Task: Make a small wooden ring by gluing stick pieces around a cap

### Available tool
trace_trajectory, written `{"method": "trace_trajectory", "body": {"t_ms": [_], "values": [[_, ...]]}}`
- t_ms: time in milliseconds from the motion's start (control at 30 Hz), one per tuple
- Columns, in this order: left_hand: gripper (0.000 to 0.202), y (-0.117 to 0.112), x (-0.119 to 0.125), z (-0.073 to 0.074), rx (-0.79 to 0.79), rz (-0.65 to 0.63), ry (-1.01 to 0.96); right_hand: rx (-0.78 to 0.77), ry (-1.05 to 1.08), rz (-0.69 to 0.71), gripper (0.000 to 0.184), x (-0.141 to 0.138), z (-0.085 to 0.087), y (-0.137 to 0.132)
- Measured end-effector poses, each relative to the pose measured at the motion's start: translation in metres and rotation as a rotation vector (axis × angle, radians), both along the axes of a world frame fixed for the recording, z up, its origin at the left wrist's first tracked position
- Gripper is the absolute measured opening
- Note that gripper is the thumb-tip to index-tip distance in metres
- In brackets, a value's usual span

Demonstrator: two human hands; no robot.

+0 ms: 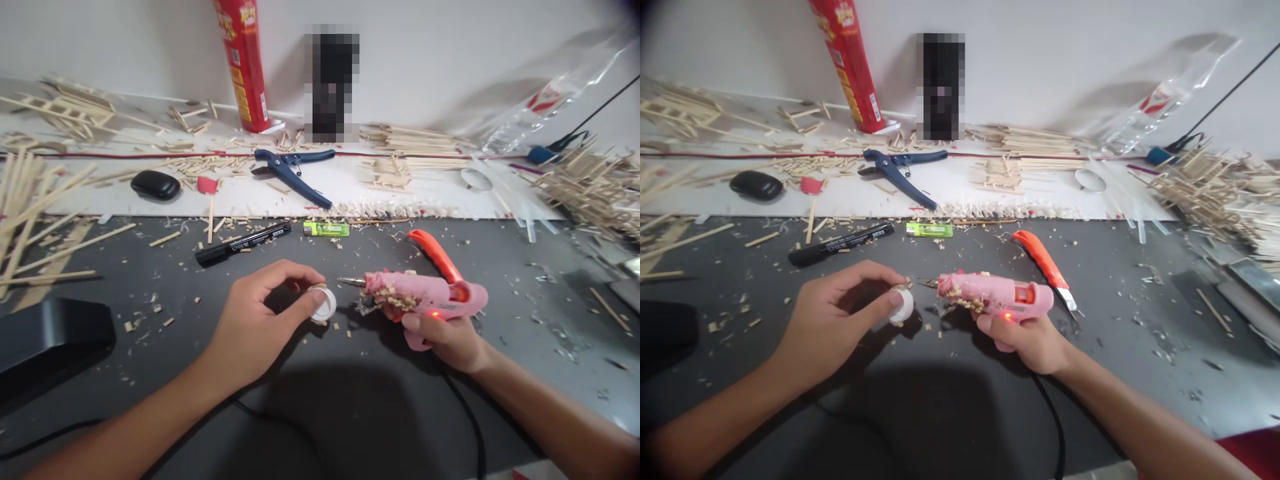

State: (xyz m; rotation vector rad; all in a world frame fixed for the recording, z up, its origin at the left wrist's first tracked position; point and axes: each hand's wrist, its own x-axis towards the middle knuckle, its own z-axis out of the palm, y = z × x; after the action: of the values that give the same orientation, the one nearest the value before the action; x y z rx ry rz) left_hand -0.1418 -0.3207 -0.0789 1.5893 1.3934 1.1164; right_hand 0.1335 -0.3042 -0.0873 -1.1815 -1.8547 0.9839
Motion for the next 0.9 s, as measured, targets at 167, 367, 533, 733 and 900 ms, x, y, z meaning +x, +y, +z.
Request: {"method": "trace_trajectory", "body": {"t_ms": [167, 367, 533, 733, 900], "values": [[0.006, 0.003, 0.000, -0.003, -0.029, 0.011, 0.014, -0.068, -0.033, 0.133, 0.009, -0.007, 0.012, 0.005], [0.003, 0.002, 0.002, -0.005, -0.004, 0.017, 0.040, -0.068, -0.066, 0.166, 0.016, -0.009, 0.017, 0.005], [0.005, 0.002, 0.003, -0.005, -0.008, -0.001, 0.005, -0.052, -0.078, 0.185, 0.022, -0.009, 0.018, 0.004], [0.006, 0.003, 0.004, -0.004, -0.005, -0.013, -0.005, -0.056, -0.084, 0.207, 0.021, -0.011, 0.018, 0.005], [0.004, 0.001, 0.003, -0.002, -0.061, -0.020, -0.022, -0.067, -0.070, 0.212, 0.029, -0.012, 0.019, 0.005]]}}
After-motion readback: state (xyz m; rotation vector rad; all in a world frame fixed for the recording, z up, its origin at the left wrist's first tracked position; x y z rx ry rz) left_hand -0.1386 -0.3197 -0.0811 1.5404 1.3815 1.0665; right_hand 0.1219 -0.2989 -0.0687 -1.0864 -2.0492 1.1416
